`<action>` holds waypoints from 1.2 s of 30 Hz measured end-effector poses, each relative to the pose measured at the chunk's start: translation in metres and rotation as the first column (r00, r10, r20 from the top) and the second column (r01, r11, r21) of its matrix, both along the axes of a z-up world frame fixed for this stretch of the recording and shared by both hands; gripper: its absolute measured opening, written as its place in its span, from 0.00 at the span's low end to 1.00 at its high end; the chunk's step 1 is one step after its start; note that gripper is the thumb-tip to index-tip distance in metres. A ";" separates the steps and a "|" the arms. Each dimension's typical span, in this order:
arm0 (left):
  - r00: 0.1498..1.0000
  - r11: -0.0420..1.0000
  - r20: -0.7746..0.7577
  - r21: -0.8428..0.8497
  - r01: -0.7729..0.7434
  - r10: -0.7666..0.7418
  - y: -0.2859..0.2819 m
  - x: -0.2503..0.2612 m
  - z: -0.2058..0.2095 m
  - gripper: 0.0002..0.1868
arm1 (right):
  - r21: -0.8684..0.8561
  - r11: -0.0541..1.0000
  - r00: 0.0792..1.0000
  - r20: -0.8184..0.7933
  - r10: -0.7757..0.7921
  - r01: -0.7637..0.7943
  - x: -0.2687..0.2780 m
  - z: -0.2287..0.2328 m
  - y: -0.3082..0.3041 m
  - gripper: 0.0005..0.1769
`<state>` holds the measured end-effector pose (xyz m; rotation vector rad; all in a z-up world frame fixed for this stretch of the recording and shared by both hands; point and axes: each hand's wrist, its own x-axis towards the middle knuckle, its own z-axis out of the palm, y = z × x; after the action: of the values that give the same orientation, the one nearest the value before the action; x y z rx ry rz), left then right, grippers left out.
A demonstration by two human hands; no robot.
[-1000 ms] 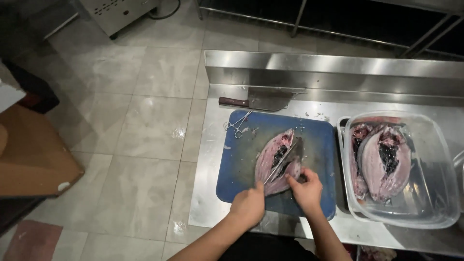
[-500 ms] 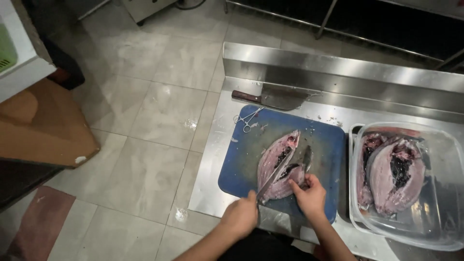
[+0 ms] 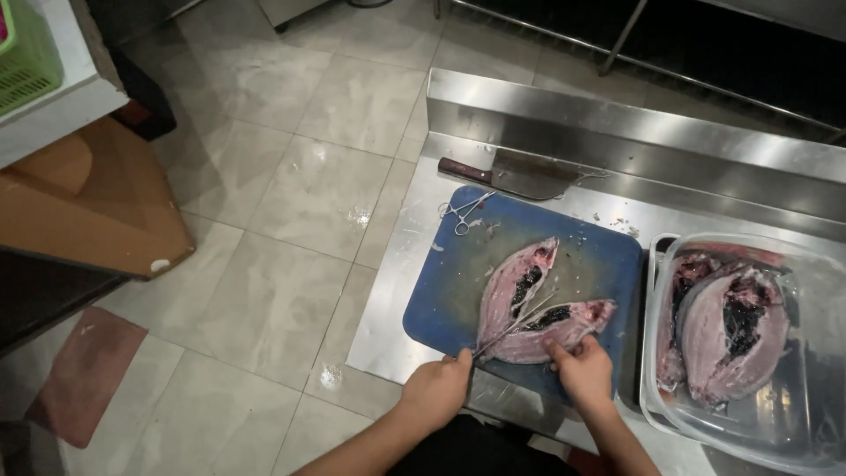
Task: Cleaning and cutting fish fillets on a cutting board in a commercial kitchen
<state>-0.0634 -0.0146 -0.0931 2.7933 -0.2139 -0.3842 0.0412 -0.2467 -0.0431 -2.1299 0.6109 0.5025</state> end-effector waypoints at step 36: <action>0.996 0.991 -0.012 -0.101 0.084 -0.085 0.013 0.013 -0.020 0.18 | -0.693 0.695 0.302 0.633 0.713 -0.190 0.085 -0.133 0.107 0.24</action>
<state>-0.0509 -0.0018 -0.1134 2.6874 -0.3394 -0.4039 0.1258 -0.1393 -0.1763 -2.6496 -0.6491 -0.6237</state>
